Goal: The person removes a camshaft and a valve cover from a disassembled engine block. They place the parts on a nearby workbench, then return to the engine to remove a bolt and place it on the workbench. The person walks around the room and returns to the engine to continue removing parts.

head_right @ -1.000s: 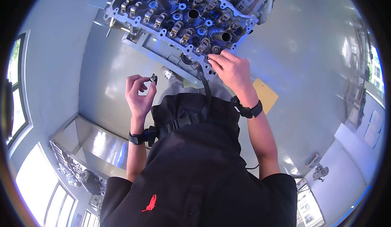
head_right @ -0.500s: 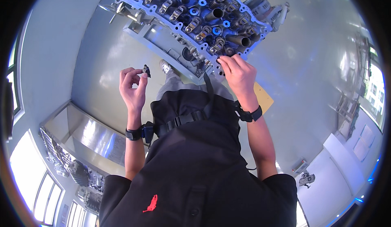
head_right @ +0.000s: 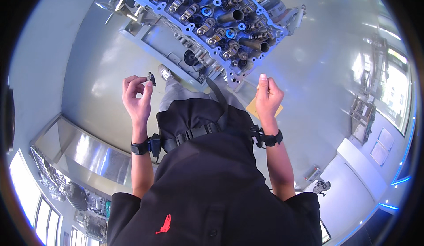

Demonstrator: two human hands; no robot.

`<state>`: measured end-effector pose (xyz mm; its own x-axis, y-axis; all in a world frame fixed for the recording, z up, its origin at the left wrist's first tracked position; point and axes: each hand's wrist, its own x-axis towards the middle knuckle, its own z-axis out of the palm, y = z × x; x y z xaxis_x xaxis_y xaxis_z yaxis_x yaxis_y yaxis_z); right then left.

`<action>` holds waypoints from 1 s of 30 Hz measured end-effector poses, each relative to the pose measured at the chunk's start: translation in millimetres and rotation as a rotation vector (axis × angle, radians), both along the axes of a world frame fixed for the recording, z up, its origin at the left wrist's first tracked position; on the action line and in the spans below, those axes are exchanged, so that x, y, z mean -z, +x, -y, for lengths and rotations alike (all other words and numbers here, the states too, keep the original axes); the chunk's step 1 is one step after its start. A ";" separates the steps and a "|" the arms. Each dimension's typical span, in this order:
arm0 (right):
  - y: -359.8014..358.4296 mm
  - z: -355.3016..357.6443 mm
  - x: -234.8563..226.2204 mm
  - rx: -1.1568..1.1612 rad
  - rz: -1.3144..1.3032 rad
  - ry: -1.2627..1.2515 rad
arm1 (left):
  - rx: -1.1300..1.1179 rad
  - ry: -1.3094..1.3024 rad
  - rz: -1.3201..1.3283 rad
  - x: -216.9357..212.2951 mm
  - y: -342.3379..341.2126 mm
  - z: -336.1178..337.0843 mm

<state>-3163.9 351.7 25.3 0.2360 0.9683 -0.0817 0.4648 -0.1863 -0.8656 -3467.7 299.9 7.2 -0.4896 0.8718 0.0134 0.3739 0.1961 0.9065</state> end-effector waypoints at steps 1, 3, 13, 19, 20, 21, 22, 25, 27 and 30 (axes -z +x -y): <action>2.5 1.6 -0.3 0.003 0.008 0.006 | -0.001 -0.016 -0.006 1.0 0.3 -1.2; 1.6 6.6 2.1 -0.040 -0.018 -0.055 | 0.006 -0.013 0.000 4.2 -3.0 -1.7; 3.9 3.3 -1.5 -0.169 -0.037 0.066 | 0.072 0.035 0.010 -3.7 6.8 -20.0; 14.9 3.3 -1.5 -0.155 -0.068 0.116 | 0.179 0.047 -0.061 -19.0 22.3 -31.5; 16.9 2.8 -2.8 -0.144 -0.075 0.115 | 0.194 0.046 -0.055 -22.7 27.0 -33.8; 19.4 2.7 -3.5 -0.131 -0.082 0.113 | 0.209 0.044 -0.049 -26.2 32.1 -36.5; 23.9 2.1 -1.7 -0.122 -0.089 0.117 | 0.227 0.051 -0.038 -29.3 37.7 -40.3; 43.2 0.5 3.8 -0.134 -0.100 0.096 | 0.329 0.064 -0.079 -39.3 58.4 -52.0; 56.0 -0.1 4.6 -0.151 -0.108 -0.001 | 0.359 0.048 -0.088 -52.3 77.5 -62.2; 81.7 3.5 4.0 -0.283 0.015 -0.048 | 0.420 0.032 -0.157 -63.3 106.4 -73.8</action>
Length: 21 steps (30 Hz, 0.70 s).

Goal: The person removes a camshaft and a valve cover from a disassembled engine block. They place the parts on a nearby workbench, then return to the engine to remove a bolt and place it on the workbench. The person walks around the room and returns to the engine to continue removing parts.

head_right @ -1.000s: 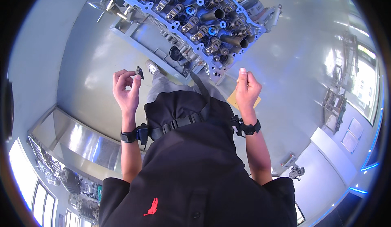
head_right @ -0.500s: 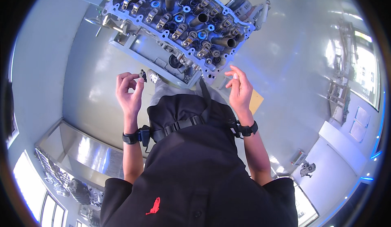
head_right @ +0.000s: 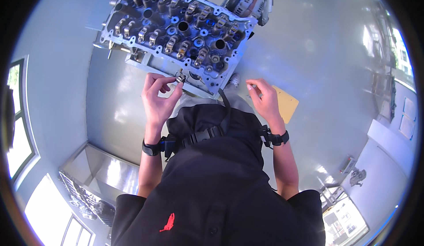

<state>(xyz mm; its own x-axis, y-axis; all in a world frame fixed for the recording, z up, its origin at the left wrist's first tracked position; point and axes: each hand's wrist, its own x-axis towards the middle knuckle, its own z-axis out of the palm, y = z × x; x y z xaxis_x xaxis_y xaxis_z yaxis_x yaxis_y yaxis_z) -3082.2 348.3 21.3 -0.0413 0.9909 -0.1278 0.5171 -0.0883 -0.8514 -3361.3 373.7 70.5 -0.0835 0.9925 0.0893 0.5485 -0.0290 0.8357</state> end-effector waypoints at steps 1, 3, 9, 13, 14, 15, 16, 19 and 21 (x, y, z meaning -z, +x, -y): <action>9.3 1.7 1.8 0.016 -0.011 0.001 | 0.016 0.001 -0.011 -2.5 9.5 -3.3; 30.7 7.1 8.2 -0.026 0.094 -0.061 | 0.030 0.022 -0.084 -6.9 29.9 -8.6; 99.2 52.0 84.3 0.021 0.133 -0.292 | 0.097 0.035 -0.193 -2.7 75.3 -16.3; 141.2 97.1 147.4 0.203 -0.176 -0.421 | 0.092 0.069 -0.273 -6.1 102.8 -27.2; 149.4 108.3 161.4 0.268 -0.226 -0.508 | 0.082 0.072 -0.305 -3.8 107.4 -28.2; 155.4 118.5 172.2 0.329 -0.275 -0.596 | 0.072 0.074 -0.337 -2.3 110.9 -28.9; 160.8 130.1 181.9 0.394 -0.305 -0.666 | 0.068 0.074 -0.381 -2.0 114.0 -29.2; 196.9 183.1 239.9 0.590 -0.366 -0.842 | 0.042 0.039 -0.435 -1.4 129.2 -32.1; 213.8 203.1 253.1 0.691 -0.415 -0.935 | 0.022 0.057 -0.461 2.4 133.4 -30.7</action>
<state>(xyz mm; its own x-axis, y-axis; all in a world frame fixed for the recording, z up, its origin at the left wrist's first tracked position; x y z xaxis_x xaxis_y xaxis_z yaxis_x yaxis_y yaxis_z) -2868.4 145.2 -231.7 0.2479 0.3560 -0.9010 -0.1743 -0.8985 -0.4030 -3227.9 404.4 68.1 -0.0010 0.9860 0.1670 0.8611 -0.0841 0.5015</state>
